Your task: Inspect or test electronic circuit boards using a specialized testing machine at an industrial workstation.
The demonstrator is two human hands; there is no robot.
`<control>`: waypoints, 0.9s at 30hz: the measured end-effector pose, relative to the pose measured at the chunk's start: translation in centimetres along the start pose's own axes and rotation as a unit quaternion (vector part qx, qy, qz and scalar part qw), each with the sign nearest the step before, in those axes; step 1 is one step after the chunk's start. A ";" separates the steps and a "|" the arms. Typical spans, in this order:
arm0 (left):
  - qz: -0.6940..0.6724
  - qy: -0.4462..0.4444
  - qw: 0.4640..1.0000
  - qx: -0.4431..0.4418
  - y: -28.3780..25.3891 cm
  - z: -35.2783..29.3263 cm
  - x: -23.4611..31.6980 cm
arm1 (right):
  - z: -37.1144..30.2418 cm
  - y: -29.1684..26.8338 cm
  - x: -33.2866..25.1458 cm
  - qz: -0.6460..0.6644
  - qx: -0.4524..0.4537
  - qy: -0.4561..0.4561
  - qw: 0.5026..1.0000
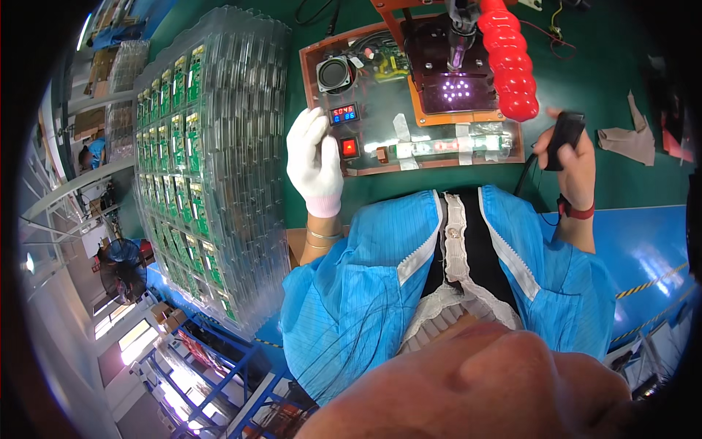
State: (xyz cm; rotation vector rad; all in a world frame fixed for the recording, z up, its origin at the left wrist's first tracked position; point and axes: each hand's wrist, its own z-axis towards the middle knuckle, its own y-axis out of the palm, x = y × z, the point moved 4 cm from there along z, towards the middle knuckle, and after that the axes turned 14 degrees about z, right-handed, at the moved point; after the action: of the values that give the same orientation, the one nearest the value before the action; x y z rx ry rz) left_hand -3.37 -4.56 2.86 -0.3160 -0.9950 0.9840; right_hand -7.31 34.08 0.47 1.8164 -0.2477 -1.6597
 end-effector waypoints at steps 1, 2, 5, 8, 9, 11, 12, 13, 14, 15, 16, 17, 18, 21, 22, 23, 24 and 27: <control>-0.001 -0.003 1.000 -0.003 0.1 0.1 0.4 | -0.5 0.8 0.0 -0.106 0.016 0.017 0.994; 0.005 0.025 1.000 -0.014 0.3 0.2 1.0 | -0.9 1.9 -0.1 -0.171 -0.004 0.001 0.985; 0.031 0.098 0.994 -0.044 0.9 -0.1 2.8 | -0.5 5.4 0.2 -0.437 -0.139 -0.119 0.881; 0.045 0.143 0.988 -0.049 1.7 -0.3 3.6 | 0.1 7.3 1.0 -0.492 -0.174 -0.195 0.830; 0.053 0.160 0.984 -0.055 2.1 -0.4 3.7 | 0.2 7.7 1.3 -0.519 -0.186 -0.217 0.806; 0.061 0.177 0.980 -0.061 2.4 -0.6 3.7 | 0.2 8.3 1.6 -0.545 -0.198 -0.238 0.780; 0.059 0.176 0.981 -0.059 2.5 -0.6 3.6 | 0.2 8.4 1.7 -0.556 -0.193 -0.230 0.775; 0.058 0.176 0.981 -0.056 2.5 -0.6 3.5 | 0.3 8.5 1.7 -0.567 -0.189 -0.223 0.770; 0.057 0.175 0.982 -0.053 2.4 -0.6 3.5 | 0.3 8.6 1.8 -0.579 -0.185 -0.215 0.765; 0.052 0.175 0.982 -0.050 2.3 -0.7 3.5 | 0.4 8.7 1.7 -0.584 -0.178 -0.208 0.764; 0.058 0.171 0.982 -0.049 2.2 -0.7 3.6 | 0.3 8.9 1.7 -0.588 -0.185 -0.208 0.759; 0.060 0.177 0.980 -0.063 2.2 -0.7 3.7 | 0.1 9.2 1.7 -0.607 -0.188 -0.204 0.745; 0.061 0.185 0.978 -0.078 2.3 -0.7 3.9 | -0.1 9.4 1.7 -0.626 -0.189 -0.200 0.730; 0.060 0.203 0.971 -0.107 2.8 -0.6 4.5 | -0.4 9.8 1.7 -0.665 -0.188 -0.193 0.697; 0.047 0.219 0.968 -0.116 3.1 -0.7 4.7 | -0.4 9.8 1.7 -0.657 -0.185 -0.196 0.704; 0.034 0.235 0.963 -0.124 3.3 -0.7 4.9 | -0.4 9.8 1.7 -0.649 -0.181 -0.199 0.712; 0.022 0.252 0.958 -0.133 3.5 -0.8 5.1 | -0.4 9.8 1.7 -0.641 -0.177 -0.203 0.719; 0.017 0.277 0.951 -0.134 3.9 -1.0 5.3 | -0.2 9.6 2.0 -0.628 -0.171 -0.209 0.730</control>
State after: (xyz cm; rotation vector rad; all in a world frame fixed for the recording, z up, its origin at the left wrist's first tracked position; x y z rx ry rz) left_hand -3.73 2.09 2.73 -0.7913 -0.6039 0.7266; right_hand -4.00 25.73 4.36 1.2321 1.3283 -2.7104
